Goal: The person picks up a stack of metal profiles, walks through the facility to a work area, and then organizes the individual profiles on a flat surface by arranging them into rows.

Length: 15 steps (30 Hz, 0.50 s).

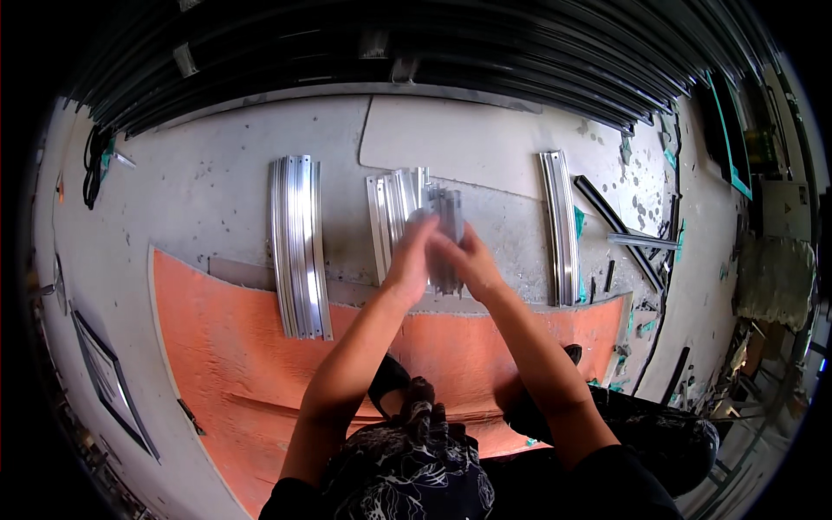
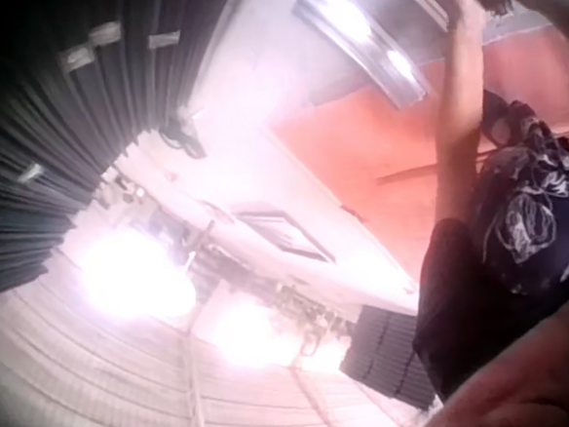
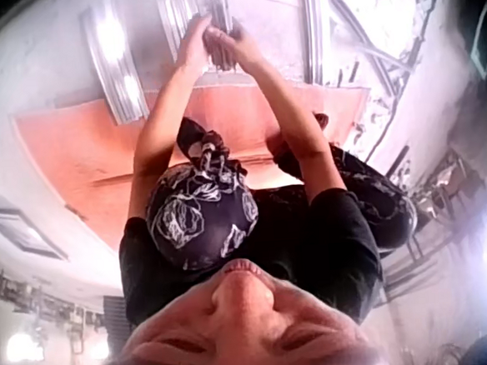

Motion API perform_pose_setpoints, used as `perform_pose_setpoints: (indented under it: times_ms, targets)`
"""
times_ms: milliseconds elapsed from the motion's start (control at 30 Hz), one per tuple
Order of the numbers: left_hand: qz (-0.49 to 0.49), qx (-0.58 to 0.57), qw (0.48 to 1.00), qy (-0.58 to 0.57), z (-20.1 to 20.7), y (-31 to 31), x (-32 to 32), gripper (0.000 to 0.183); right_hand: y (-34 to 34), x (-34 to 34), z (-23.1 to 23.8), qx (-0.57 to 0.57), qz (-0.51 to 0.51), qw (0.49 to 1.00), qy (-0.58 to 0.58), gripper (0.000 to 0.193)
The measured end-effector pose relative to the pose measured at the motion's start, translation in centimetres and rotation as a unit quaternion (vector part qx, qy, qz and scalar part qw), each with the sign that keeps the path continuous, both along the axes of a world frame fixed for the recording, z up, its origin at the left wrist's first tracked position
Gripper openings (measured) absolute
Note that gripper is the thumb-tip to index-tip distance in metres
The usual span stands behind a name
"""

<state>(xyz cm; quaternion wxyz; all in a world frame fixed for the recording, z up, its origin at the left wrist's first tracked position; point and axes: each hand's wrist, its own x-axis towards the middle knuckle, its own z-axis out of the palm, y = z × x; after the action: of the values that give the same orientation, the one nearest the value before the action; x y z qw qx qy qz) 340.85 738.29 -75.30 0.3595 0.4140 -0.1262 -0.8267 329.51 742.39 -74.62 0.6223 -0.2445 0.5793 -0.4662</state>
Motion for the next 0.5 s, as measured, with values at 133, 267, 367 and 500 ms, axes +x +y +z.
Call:
perform_pose_setpoints:
  times_ms: [133,267,367,500]
  targets:
    - [-0.044,-0.07,0.996,-0.036,1.4,0.5,-0.6,0.036,1.0,-0.4,-0.8,-0.068,0.03,0.997,-0.003,0.043]
    - [-0.124,-0.244,0.958,-0.082,2.7,1.1,-0.3,0.048,0.9,-1.2,1.3,-0.12,0.031,0.991,0.053,0.031]
    - [-0.156,-0.345,0.919,-0.11,5.4,1.2,-1.0,0.056,1.5,-1.7,3.2,-0.156,0.01,0.984,0.089,0.02]
    - [-0.154,-0.517,0.823,-0.175,2.5,1.2,-1.1,0.068,2.1,-2.3,0.8,-0.197,0.033,0.967,0.16,0.025]
